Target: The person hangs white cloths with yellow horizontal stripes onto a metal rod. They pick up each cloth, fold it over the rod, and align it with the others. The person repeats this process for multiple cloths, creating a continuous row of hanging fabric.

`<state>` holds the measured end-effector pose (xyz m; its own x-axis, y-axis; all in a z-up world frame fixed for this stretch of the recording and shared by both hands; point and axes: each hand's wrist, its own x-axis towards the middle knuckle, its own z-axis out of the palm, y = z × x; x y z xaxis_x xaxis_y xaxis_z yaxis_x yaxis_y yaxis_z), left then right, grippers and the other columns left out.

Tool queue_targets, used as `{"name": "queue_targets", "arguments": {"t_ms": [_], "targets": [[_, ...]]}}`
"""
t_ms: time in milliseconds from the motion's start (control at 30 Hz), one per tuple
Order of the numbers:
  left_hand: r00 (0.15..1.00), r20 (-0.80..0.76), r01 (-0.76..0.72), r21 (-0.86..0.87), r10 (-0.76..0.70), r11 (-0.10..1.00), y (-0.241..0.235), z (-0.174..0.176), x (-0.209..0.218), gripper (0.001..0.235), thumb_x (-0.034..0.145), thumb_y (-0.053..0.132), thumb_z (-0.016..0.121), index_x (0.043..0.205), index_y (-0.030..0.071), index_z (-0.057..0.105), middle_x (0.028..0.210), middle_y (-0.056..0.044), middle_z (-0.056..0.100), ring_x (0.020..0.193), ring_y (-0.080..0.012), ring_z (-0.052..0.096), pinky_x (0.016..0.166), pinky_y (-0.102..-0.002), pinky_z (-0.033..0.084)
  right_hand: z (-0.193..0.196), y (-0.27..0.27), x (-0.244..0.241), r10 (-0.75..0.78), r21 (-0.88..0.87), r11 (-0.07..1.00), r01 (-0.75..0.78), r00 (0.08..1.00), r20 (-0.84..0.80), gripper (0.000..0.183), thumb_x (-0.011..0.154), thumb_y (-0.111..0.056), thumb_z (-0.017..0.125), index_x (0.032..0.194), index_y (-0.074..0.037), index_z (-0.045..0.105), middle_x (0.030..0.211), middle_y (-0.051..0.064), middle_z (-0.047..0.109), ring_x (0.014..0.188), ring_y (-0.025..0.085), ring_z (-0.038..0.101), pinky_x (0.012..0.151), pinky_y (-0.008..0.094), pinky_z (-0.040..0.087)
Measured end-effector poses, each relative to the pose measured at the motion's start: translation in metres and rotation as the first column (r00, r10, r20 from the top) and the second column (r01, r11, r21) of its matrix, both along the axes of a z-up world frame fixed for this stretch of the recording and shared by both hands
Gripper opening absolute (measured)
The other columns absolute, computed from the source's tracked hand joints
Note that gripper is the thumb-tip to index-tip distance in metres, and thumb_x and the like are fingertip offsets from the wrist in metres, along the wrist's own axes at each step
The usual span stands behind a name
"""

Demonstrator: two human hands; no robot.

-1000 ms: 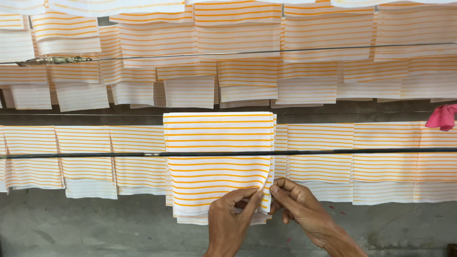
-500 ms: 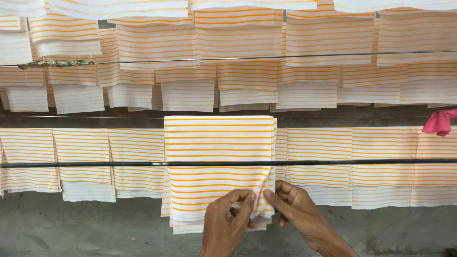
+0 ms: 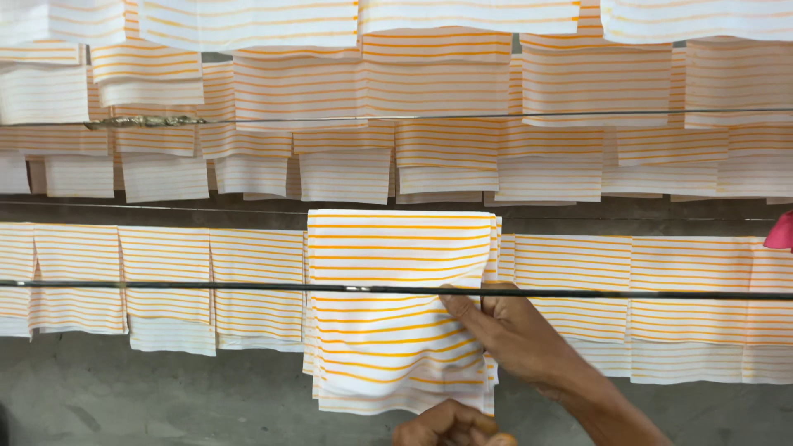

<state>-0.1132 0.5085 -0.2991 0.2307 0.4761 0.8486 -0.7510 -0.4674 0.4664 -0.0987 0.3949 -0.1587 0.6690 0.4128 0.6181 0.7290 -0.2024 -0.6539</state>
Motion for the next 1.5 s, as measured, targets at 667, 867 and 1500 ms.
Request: {"name": "queue_targets", "arguments": {"t_ms": [667, 867, 1500], "targets": [[0.81, 0.015, 0.567, -0.272, -0.586, 0.777, 0.082, 0.306, 0.035, 0.023, 0.082, 0.024, 0.078, 0.094, 0.007, 0.07, 0.078, -0.011, 0.067, 0.068, -0.0225, 0.073, 0.053, -0.042, 0.063, 0.176, -0.038, 0.051, 0.254, 0.514, 0.851, -0.112, 0.943, -0.214, 0.05, 0.093, -0.046, 0.069, 0.128, -0.01, 0.066, 0.114, 0.013, 0.076, 0.095, 0.028, 0.078, 0.078, 0.051, 0.065], [0.784, -0.096, 0.577, -0.249, -0.613, 0.778, 0.026, 0.344, 0.109, 0.027, 0.079, 0.027, 0.08, 0.092, 0.004, 0.075, 0.076, -0.015, 0.069, 0.068, -0.0271, 0.074, 0.054, -0.045, 0.063, 0.182, -0.1, 0.065, 0.126, 0.518, 0.854, 0.043, 0.95, -0.286, 0.046, 0.095, -0.043, 0.068, 0.129, -0.013, 0.065, 0.123, 0.013, 0.073, 0.106, 0.03, 0.075, 0.087, 0.054, 0.062], [0.675, -0.288, 0.661, -0.171, -0.679, 0.731, -0.174, 0.296, 0.076, 0.039, 0.079, 0.033, 0.077, 0.053, 0.017, 0.051, 0.055, 0.001, 0.053, 0.049, -0.0106, 0.057, 0.043, -0.031, 0.055, 0.165, -0.291, 0.042, -0.223, 0.467, 0.783, 0.41, 0.887, -0.405, 0.032, 0.108, -0.04, 0.052, 0.125, -0.014, 0.061, 0.119, 0.008, 0.071, 0.103, 0.025, 0.068, 0.091, 0.049, 0.056]]}}
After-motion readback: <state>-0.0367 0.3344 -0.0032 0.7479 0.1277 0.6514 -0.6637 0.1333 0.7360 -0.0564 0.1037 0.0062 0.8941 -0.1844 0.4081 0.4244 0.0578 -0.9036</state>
